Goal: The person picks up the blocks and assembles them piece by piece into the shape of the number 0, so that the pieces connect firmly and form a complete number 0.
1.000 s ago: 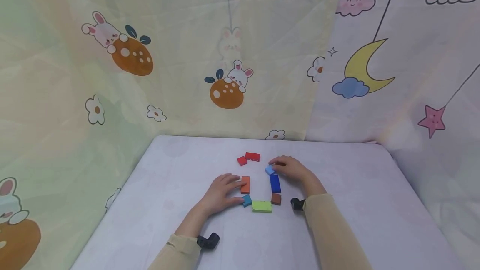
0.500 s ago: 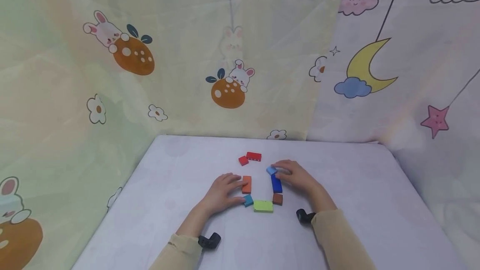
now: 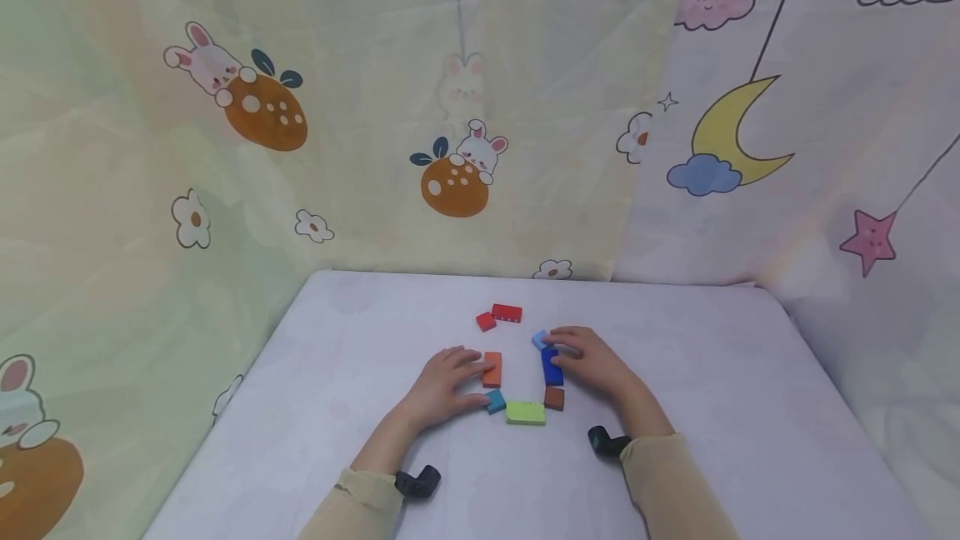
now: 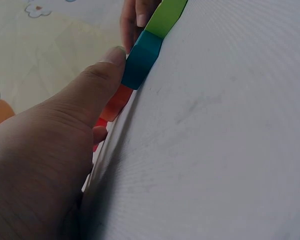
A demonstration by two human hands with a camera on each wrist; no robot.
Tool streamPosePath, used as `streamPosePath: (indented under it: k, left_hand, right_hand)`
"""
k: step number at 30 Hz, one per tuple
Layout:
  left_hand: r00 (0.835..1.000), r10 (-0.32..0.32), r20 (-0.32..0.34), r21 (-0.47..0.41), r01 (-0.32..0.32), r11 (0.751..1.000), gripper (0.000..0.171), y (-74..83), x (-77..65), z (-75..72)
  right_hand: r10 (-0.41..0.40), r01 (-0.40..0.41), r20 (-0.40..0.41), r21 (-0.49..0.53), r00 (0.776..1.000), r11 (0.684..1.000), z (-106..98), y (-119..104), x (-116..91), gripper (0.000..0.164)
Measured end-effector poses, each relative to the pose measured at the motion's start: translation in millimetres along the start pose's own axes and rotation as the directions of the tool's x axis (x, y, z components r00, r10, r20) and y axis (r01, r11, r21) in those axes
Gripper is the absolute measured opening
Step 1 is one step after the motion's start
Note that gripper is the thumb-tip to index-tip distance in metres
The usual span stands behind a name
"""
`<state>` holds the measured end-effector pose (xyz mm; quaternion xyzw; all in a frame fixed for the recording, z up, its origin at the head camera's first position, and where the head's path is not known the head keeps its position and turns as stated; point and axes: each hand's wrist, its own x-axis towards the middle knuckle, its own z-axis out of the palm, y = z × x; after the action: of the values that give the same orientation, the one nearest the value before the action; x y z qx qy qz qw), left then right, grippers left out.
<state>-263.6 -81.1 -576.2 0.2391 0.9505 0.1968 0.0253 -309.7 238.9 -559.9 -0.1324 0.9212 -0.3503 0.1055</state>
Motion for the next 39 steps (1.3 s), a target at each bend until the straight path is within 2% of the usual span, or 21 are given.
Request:
streamPosePath:
  k: [4,8,13,16,19,22,24,27,31,39]
  left_hand:
    - [1.000,0.012,-0.001,0.006,-0.012,1.000,0.062,-0.9,0.2,-0.2]
    - [1.000,0.005,-0.001,-0.028,-0.005,1.000,0.057,-1.2,-0.2,-0.5]
    - [0.998,-0.066,0.005,-0.136,0.066,0.989,0.055,0.8,-0.4,-3.6]
    - [0.990,-0.142,0.016,-0.237,0.142,0.961,0.055,1.0,3.0,-10.2]
    - [0.976,-0.218,0.020,-0.344,0.211,0.915,0.050,-1.5,11.9,-20.3]
    - [0.961,-0.277,0.023,-0.402,0.262,0.877,0.047,-5.8,25.9,-31.3]
    - [0.954,-0.300,0.028,-0.417,0.284,0.864,0.048,-8.4,35.9,-37.6]
    - [0.949,-0.315,0.026,-0.414,0.297,0.860,0.049,-12.3,50.2,-43.3]
    - [0.943,-0.332,0.013,-0.387,0.311,0.868,0.048,-17.2,66.2,-42.9]
    - [0.942,-0.337,0.015,-0.348,0.321,0.881,0.046,-15.8,89.3,-42.3]
  right_hand:
    - [-0.008,0.008,-0.002,0.006,1.000,1.000,0,0,0,0.038]
    - [-0.013,0.013,-0.005,0.010,1.000,1.000,2,1,0,0.038]
    - [0.001,-0.001,0.010,0.021,1.000,1.000,3,3,-1,0.038]
    - [0.000,0.000,0.016,0.027,1.000,1.000,3,2,-3,0.039]
    - [-0.005,0.005,0.005,0.029,1.000,1.000,2,2,-3,0.038]
    - [-0.003,0.003,-0.004,0.024,1.000,1.000,1,2,-4,0.037]
    - [0.002,-0.002,-0.006,0.022,1.000,1.000,1,2,-4,0.037]
    - [0.006,-0.006,-0.003,0.027,1.000,1.000,0,1,-4,0.037]
    - [0.007,-0.007,0.005,0.038,1.000,0.999,-1,-2,-4,0.038]
    - [0.003,-0.003,0.004,0.032,1.000,0.999,-1,-2,-2,0.038]
